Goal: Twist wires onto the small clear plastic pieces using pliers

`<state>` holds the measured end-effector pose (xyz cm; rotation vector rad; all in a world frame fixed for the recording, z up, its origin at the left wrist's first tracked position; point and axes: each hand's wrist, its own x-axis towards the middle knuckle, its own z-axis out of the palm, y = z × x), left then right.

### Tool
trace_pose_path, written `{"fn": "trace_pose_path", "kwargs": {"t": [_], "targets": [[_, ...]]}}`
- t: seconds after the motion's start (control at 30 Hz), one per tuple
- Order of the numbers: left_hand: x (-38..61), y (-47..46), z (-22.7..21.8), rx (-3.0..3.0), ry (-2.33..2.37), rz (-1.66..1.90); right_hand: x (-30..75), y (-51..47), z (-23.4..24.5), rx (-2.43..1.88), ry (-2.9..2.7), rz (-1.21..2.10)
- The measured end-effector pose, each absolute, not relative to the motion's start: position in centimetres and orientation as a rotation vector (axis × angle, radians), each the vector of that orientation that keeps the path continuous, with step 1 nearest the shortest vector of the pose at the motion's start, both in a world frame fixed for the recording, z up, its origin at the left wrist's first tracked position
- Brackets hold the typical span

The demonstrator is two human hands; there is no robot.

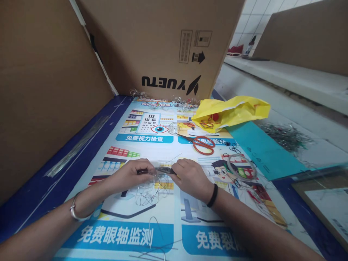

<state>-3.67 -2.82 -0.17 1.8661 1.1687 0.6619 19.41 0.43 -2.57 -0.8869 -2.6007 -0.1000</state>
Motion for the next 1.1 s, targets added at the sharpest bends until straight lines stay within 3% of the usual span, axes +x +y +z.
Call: {"fn": "trace_pose_path", "kwargs": {"t": [1.1], "targets": [[-2.8,-3.5,-0.3,1.923,1.193,0.699,19.5,0.1,-2.2,-0.843,-2.622,-0.348]]}}
